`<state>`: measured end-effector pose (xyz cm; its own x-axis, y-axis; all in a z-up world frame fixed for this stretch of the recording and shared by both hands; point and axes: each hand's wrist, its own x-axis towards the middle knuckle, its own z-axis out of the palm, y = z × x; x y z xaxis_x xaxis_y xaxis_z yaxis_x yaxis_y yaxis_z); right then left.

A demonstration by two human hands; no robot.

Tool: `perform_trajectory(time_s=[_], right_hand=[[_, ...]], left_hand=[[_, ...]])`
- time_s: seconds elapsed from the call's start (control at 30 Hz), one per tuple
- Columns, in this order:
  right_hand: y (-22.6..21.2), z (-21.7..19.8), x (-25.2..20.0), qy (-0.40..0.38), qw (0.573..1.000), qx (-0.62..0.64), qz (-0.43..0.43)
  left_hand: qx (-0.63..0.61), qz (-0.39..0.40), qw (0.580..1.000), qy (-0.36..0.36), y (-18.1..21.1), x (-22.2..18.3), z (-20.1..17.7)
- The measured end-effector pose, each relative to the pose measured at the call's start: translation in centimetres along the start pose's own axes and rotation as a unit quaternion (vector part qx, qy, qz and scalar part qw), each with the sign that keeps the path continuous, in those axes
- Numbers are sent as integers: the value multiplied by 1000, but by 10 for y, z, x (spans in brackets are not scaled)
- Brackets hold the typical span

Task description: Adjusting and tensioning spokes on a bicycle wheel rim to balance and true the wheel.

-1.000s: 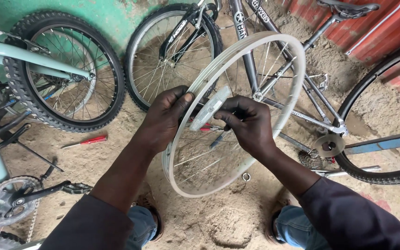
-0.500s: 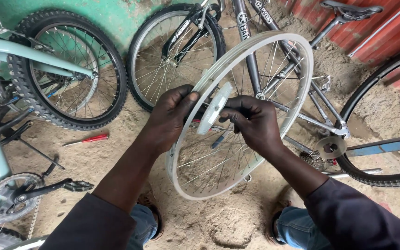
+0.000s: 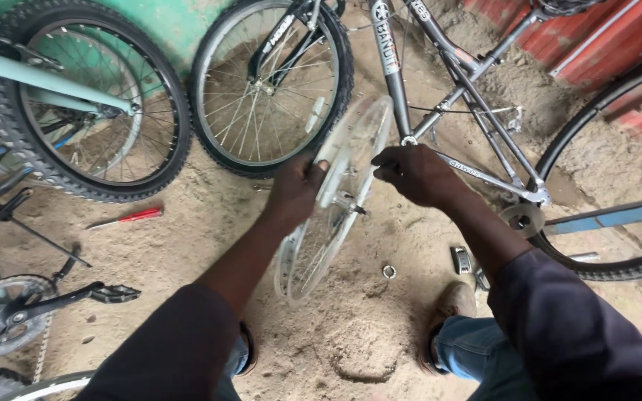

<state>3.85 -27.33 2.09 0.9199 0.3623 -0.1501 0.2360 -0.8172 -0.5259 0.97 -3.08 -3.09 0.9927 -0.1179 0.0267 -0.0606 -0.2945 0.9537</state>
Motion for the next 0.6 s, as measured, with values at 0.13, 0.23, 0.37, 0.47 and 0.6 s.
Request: perform_trajectory(time_s=[0.13,0.23,0.37,0.47,0.6], right_hand=[[76,21,14,44,997,29,62],[154,55,23,17,991,-12,130],[271,113,28,-136,972,-47,184],[367,146,26,-219,954,-21,204],[397,119,19,-258,910,48,322]], left_hand=[[32,-9,999,8,-3,4,-18],[47,-27,998,19,20,-6,-37],[10,-57,998,39,45,-28,-54],[-22,-87,995,31,59,-39,-48],[-11,-166,986,17,43,-38,-49]])
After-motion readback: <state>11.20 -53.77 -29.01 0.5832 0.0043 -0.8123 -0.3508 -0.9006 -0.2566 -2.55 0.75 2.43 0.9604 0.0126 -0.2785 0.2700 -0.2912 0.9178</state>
